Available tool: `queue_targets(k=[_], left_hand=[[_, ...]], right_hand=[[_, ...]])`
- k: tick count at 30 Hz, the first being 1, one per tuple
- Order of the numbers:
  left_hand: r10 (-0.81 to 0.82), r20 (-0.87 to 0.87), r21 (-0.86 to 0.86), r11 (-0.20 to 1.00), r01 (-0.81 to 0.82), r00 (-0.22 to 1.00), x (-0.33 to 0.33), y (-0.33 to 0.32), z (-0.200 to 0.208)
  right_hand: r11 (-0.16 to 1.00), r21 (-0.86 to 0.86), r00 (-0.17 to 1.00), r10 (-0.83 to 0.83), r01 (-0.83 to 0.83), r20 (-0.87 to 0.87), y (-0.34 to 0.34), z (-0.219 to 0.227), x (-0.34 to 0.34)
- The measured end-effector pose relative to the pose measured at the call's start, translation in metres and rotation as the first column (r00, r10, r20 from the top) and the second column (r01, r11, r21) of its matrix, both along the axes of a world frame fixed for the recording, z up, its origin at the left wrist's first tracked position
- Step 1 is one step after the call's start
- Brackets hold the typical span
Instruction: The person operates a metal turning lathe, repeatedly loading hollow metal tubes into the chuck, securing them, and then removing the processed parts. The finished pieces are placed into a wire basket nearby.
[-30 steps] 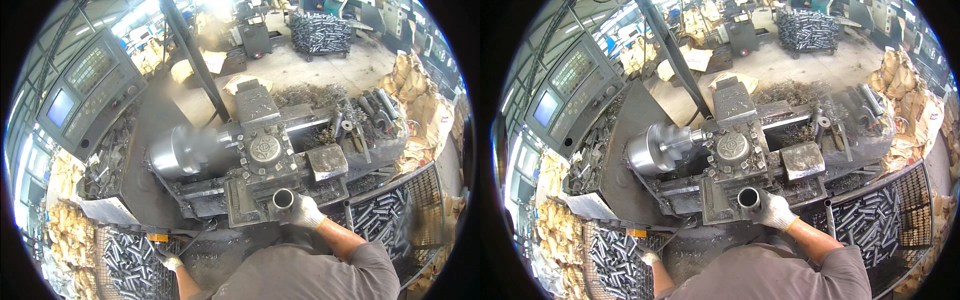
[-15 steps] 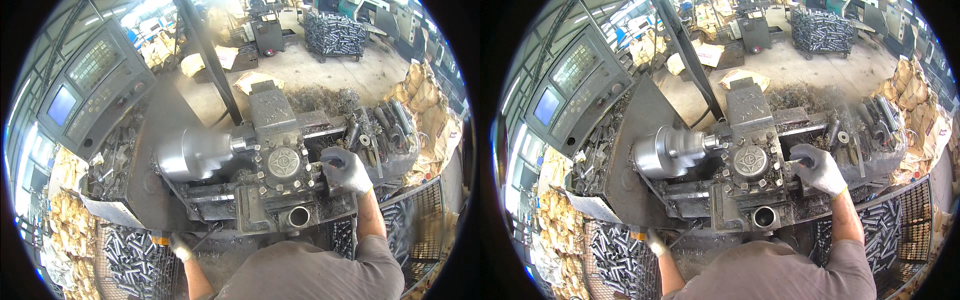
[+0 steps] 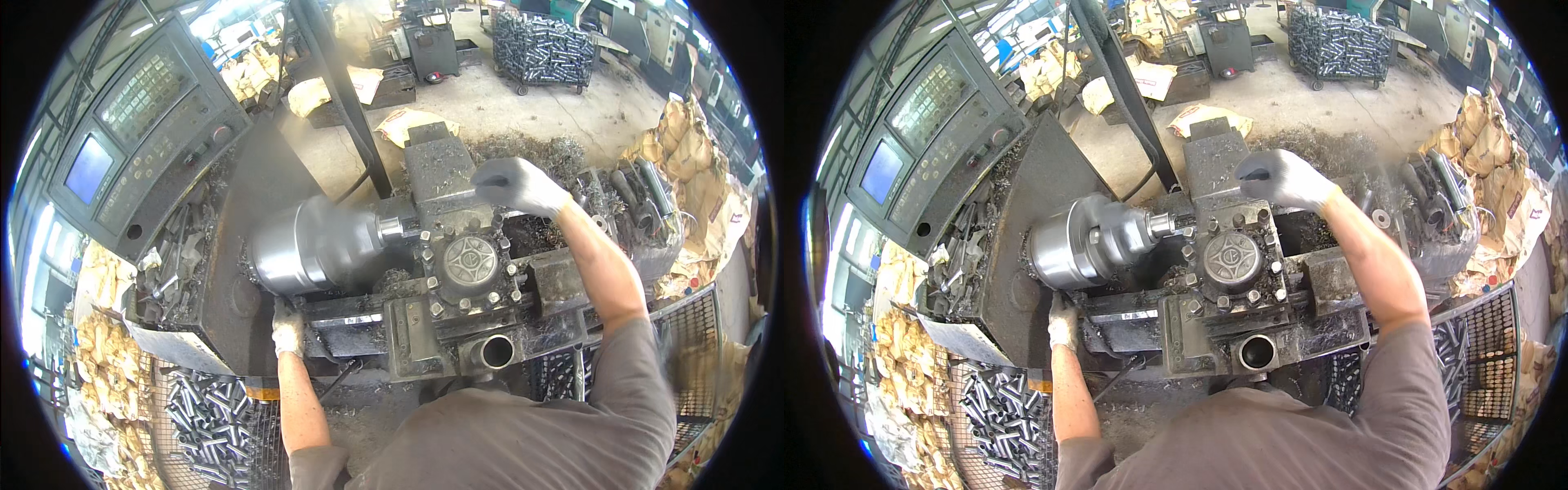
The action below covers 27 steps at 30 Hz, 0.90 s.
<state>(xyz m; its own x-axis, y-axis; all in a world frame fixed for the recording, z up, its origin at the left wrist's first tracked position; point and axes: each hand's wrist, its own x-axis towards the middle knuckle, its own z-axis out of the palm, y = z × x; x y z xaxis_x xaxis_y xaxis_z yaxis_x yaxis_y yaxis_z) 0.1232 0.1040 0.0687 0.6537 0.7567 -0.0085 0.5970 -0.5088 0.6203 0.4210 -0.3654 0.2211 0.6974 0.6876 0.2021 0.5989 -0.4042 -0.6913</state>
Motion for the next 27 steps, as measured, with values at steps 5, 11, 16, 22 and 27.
queue_targets(k=[5, 11, 16, 22, 27], left_hand=[[-0.062, 0.029, 0.040, 0.997, 0.061, 0.998, 0.013, 0.016, -0.018], [0.030, -0.017, 0.076, 0.997, -0.029, 0.999, -0.007, 0.031, -0.030], [-0.002, 0.155, -0.023, 1.000, 0.006, 0.988, -0.008, -0.019, 0.003], [-0.189, 0.450, 0.233, 0.968, 0.089, 0.873, -0.049, -0.060, 0.040], [-0.518, 0.417, 0.315, 0.853, 0.416, 0.747, 0.093, -0.018, 0.103]], right_hand=[[0.601, -0.752, 0.940, -0.004, -0.270, -0.341, 0.037, -0.127, 0.108], [0.757, -0.526, 0.921, 0.347, -0.386, -0.177, 0.151, -0.063, 0.082], [0.698, -0.676, 0.926, 0.373, -0.235, 0.064, 0.213, -0.092, 0.030], [0.511, -0.654, 0.821, 0.228, -0.558, -0.523, 0.206, -0.051, 0.064], [0.623, -0.659, 0.873, 0.476, -0.421, -0.107, 0.180, -0.062, 0.043]])
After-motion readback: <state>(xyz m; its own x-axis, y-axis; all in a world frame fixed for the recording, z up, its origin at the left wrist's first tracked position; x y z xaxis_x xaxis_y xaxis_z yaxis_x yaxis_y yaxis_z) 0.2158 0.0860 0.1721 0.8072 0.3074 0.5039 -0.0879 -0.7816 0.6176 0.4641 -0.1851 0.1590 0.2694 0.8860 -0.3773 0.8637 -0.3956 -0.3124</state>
